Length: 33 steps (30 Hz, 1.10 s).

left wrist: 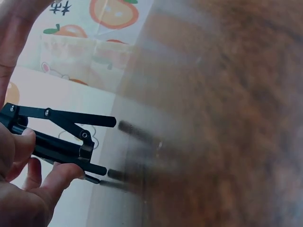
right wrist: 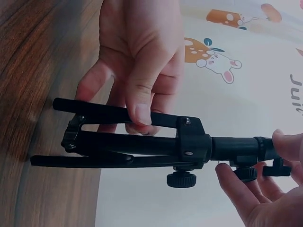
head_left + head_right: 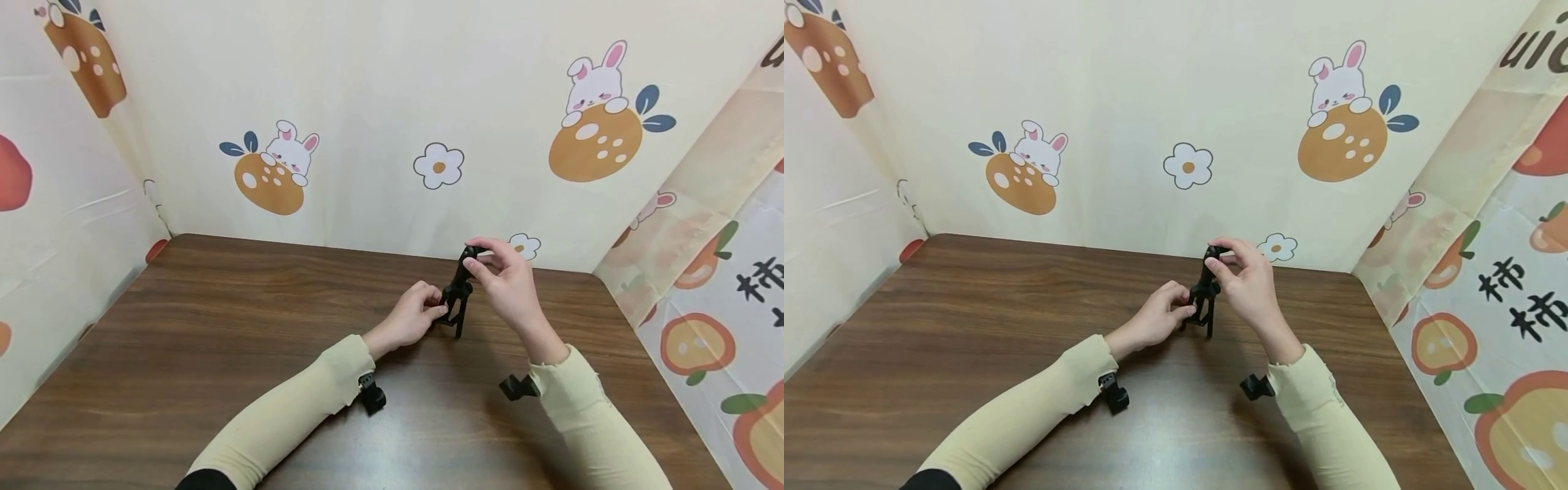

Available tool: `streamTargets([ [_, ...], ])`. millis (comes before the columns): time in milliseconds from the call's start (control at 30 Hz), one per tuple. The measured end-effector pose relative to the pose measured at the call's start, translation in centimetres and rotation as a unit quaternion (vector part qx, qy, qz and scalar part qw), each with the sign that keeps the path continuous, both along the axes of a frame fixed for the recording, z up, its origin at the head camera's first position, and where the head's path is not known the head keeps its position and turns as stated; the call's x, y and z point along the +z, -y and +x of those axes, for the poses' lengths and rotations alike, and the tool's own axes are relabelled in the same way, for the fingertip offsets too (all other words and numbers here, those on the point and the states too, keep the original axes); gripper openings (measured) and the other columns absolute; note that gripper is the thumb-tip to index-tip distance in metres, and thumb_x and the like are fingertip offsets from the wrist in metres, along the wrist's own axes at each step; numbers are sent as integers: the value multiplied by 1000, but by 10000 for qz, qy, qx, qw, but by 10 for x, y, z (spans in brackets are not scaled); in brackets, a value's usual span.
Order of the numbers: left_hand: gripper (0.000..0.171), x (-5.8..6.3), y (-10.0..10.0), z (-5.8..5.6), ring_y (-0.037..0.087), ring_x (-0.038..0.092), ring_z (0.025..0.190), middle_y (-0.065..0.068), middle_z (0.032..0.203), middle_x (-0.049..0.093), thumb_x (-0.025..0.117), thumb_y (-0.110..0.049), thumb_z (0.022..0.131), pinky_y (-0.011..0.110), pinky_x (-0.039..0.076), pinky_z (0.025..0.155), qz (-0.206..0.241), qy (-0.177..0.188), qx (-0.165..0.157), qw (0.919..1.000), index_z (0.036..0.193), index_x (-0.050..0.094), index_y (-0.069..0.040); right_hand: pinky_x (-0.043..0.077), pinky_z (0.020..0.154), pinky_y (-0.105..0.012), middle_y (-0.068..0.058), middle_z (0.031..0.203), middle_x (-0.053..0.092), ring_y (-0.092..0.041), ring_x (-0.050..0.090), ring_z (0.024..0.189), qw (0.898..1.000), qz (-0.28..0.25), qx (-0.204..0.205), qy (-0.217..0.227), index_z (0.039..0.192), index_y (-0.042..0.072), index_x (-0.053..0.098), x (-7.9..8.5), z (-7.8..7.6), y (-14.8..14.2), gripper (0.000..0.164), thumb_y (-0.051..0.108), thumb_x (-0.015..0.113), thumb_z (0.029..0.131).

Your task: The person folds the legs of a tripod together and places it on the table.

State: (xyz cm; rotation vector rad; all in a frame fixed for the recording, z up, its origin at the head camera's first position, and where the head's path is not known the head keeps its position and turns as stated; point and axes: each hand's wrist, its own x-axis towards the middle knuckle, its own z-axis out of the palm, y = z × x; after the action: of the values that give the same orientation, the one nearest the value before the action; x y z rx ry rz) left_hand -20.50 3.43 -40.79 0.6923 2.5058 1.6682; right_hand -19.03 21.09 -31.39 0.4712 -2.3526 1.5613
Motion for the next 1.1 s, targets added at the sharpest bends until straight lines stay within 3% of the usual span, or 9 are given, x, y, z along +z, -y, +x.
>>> streamTargets([
  [200, 5, -3, 1, 0, 18, 59, 104, 1, 102, 57, 68, -13, 96, 33, 48, 89, 183, 258, 61, 9995, 97, 67, -7, 57, 78, -33, -15, 120, 61, -17, 68, 93, 9997, -207, 153, -17, 130, 6, 61, -2, 0, 0, 36, 6, 67, 95],
  [367, 6, -2, 2, 0, 16, 62, 101, -1, 104, 63, 68, -15, 96, 31, 50, 83, 271, 406, 27, 9988, 99, 68, -10, 55, 77, -23, -11, 127, 61, -17, 66, 96, 9998, 42, 138, -137, 144, 14, 50, -4, 0, -5, 53, 6, 68, 95],
  [667, 5, -4, 2, -1, 15, 63, 98, -2, 102, 67, 68, -16, 97, 30, 50, 79, 315, 442, -32, 9985, 99, 67, -12, 52, 79, -19, -10, 134, 57, -18, 62, 112, 9996, 255, -49, 97, 150, 23, 45, -9, 8, -20, 61, 16, 71, 95],
  [867, 4, -5, 2, 0, 15, 63, 98, -3, 103, 67, 67, -15, 97, 30, 52, 76, 325, 486, -55, 9983, 99, 67, -13, 50, 82, -19, -10, 132, 61, -17, 62, 111, 9986, 523, -89, 46, 151, 20, 43, -20, 11, -30, 63, 17, 71, 95],
  [1100, 5, -4, 2, 0, 14, 62, 99, -4, 102, 67, 67, -17, 97, 30, 50, 79, 252, 454, -35, 9986, 100, 67, -14, 50, 83, -20, -12, 132, 61, -20, 65, 109, 9978, 586, -99, 295, 151, 18, 43, -41, 13, -38, 64, 17, 72, 94],
])
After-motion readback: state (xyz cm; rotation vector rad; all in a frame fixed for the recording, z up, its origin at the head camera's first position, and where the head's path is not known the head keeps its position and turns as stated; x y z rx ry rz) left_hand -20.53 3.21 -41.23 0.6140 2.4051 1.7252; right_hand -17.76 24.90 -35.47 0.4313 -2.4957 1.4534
